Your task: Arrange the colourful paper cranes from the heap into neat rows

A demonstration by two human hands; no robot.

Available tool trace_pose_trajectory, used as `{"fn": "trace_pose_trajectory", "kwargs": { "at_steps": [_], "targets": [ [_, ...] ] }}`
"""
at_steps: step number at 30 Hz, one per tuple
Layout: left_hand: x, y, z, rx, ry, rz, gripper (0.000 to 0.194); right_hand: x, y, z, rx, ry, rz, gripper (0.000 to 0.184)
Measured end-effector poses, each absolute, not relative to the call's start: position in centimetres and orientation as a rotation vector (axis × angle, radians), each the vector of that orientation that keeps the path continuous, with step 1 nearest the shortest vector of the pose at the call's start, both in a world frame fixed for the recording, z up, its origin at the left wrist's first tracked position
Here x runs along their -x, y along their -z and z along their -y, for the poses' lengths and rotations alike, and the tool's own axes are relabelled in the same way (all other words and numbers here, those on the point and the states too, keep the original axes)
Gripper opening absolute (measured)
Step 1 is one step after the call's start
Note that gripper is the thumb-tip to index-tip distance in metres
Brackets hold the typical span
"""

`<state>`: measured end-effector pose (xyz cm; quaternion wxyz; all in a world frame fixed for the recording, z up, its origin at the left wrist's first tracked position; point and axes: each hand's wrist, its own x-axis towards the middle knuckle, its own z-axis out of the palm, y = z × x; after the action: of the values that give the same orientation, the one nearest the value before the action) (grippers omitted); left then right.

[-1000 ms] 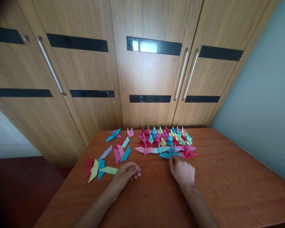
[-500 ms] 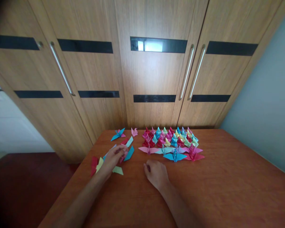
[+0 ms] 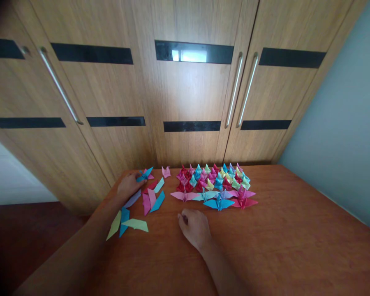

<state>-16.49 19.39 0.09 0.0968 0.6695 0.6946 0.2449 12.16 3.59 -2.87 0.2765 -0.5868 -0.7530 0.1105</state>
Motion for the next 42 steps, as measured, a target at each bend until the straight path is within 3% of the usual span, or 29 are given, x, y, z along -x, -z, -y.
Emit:
{"fn": "trace_pose_trajectory", "kwargs": {
  "at_steps": [7, 12, 19, 24, 31, 37, 42],
  "targets": [
    [16.0, 0.2, -19.3, -2.076, -0.715, -2.121, 0.02, -12.3, 3.0, -3.8, 1.58, -0.335, 2.012, 0.031],
    [15.3, -1.3, -17.1, -2.165, -0.802, -2.055, 0.029, -12.3, 3.0, -3.8, 1.51, -0.456, 1.933, 0.034],
    [10.1, -2.8, -9.0, -2.254, -0.953, -1.588, 0.039, -13.5, 2.2, -3.5, 1.105, -1.121, 1.465, 0.038],
    [5.7, -0.8, -3.6, -2.213, -0.904, -1.3, 0.039, -14.9, 1.6, -3.3, 1.005, -1.313, 1.234, 0.045],
    [4.8, 1.6, -2.5, -2.093, -0.897, -1.246, 0.035, -14.5, 2.1, -3.3, 1.179, -1.226, 1.565, 0.019],
    [5.1, 0.9, -2.5, -1.96, -0.861, -1.164, 0.035, -14.3, 2.4, -3.3, 1.226, -1.107, 1.716, 0.02],
    [5.5, 0.2, -2.9, -1.835, -0.841, -1.11, 0.017, -14.5, 2.5, -3.5, 1.201, -1.124, 1.657, 0.021]
  ]
}}
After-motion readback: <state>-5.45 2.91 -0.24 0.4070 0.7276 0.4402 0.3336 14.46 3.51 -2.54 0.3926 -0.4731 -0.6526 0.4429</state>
